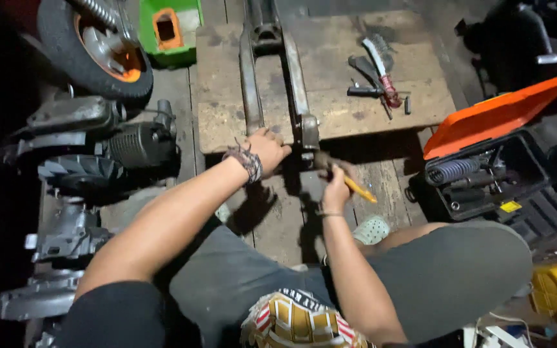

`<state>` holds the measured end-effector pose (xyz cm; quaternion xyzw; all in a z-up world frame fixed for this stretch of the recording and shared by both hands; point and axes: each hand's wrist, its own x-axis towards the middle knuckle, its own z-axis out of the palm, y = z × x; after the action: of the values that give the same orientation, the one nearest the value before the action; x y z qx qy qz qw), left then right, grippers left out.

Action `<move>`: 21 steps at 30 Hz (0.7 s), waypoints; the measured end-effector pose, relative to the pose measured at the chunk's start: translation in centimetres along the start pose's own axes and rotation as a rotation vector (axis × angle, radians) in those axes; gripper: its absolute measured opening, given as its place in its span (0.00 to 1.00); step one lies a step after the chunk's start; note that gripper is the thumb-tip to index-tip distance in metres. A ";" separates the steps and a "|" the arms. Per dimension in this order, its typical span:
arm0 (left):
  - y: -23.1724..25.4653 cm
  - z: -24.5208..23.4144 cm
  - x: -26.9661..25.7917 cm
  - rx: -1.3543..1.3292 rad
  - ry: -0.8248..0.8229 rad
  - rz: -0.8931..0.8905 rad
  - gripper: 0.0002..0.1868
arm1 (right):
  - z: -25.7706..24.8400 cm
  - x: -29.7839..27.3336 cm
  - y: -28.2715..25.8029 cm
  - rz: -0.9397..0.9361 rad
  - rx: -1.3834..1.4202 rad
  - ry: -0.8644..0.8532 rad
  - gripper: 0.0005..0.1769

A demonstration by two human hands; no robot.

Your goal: The person scrubs a long metal part with a wire brush, then uses a hammer to tap a section of the part. They continue scrubbing the metal part with the wire brush.

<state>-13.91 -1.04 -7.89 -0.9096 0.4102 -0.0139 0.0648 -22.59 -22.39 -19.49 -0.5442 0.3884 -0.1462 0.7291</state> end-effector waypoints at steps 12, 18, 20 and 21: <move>-2.3 -12.3 -1.1 -0.488 -0.116 -0.225 0.25 | 1.5 -2.5 -4.8 -0.370 -0.052 0.014 0.12; -6.2 -11.3 -0.1 -0.793 0.070 -0.377 0.20 | 7.7 1.7 -12.1 -0.539 -0.202 0.059 0.25; -6.1 -11.0 0.0 -0.788 0.062 -0.369 0.20 | 8.2 4.2 -13.6 -0.447 -0.105 0.044 0.21; -6.2 -10.9 -0.1 -0.782 0.052 -0.366 0.20 | 8.6 5.4 -14.3 -0.351 -0.011 0.025 0.18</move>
<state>-10.19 1.95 3.69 -0.9227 0.2179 0.1086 -0.2987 -9.78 -25.22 -7.80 -0.6059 0.2969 -0.2760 0.6845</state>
